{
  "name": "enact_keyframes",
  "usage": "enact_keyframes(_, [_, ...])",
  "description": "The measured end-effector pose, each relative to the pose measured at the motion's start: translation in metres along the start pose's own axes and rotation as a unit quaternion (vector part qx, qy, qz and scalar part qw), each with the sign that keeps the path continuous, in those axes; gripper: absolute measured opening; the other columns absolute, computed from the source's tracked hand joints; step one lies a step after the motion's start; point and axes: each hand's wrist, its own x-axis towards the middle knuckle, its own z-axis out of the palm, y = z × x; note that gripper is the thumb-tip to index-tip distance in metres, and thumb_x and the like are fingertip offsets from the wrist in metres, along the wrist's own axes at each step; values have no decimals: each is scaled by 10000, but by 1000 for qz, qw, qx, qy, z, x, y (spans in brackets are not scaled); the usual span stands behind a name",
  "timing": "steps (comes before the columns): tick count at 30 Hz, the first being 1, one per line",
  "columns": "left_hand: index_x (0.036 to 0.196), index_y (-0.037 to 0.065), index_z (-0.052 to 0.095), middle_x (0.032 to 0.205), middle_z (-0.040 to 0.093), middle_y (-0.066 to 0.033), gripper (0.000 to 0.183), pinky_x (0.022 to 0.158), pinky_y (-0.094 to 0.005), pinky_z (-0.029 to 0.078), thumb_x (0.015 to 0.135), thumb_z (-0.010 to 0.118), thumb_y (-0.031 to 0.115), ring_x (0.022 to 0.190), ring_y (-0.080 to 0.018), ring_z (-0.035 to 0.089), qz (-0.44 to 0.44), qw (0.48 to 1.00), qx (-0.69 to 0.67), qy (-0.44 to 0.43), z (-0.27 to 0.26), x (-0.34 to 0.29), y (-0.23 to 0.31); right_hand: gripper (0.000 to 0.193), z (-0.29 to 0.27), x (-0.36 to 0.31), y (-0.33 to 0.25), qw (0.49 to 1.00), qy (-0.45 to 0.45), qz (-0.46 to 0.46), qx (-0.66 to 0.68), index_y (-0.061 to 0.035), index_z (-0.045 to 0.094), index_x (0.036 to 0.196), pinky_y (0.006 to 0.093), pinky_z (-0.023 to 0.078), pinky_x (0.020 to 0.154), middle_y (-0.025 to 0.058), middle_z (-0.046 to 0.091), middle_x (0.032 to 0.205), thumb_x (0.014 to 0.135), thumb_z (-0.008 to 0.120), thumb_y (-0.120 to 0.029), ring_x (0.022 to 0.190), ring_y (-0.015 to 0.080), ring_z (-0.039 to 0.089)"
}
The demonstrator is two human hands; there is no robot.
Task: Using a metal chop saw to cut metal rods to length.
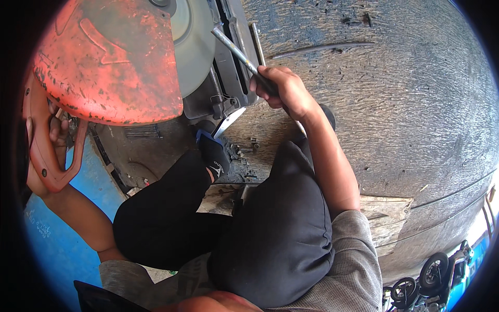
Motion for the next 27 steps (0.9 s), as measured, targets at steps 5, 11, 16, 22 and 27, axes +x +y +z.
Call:
enact_keyframes(5, [1297,-112,317,1076,473,-225,459,882,-428,483,957,367,193,848,-253,563,-3,998,-53,45,-8,-1,-4,367,6,-2,3,994,-55,42,79,2,616,868,217,244,419,5,454,595,950,400,-284,453,69,328])
enact_keyframes(11, [1205,-140,399,787,541,-147,433,941,-402,459,965,315,211,751,-191,560,12,997,-26,73,5,-4,-11,340,11,13,17,997,-65,-4,42,-11,611,861,214,251,432,-21,428,608,940,425,-284,497,62,341])
enact_keyframes(16, [1209,-136,400,785,551,-151,438,950,-410,452,965,314,217,761,-199,569,15,997,-18,77,6,-4,-12,329,18,15,18,998,-64,-8,-2,-20,615,860,209,257,437,-36,422,616,949,448,-289,506,49,343])
enact_keyframes(22, [1206,-127,415,788,562,-147,438,953,-409,452,964,318,225,784,-201,584,15,996,-34,75,5,-5,-11,336,21,17,18,994,-36,-51,-92,-15,618,867,226,303,449,-36,436,590,975,440,-280,517,52,384])
enact_keyframes(27, [1203,-112,424,786,564,-135,425,944,-404,456,965,319,224,774,-189,583,20,998,-3,60,7,-4,-12,337,24,18,20,974,-4,-116,-194,-34,572,832,219,300,472,-54,422,598,981,446,-309,531,41,362])
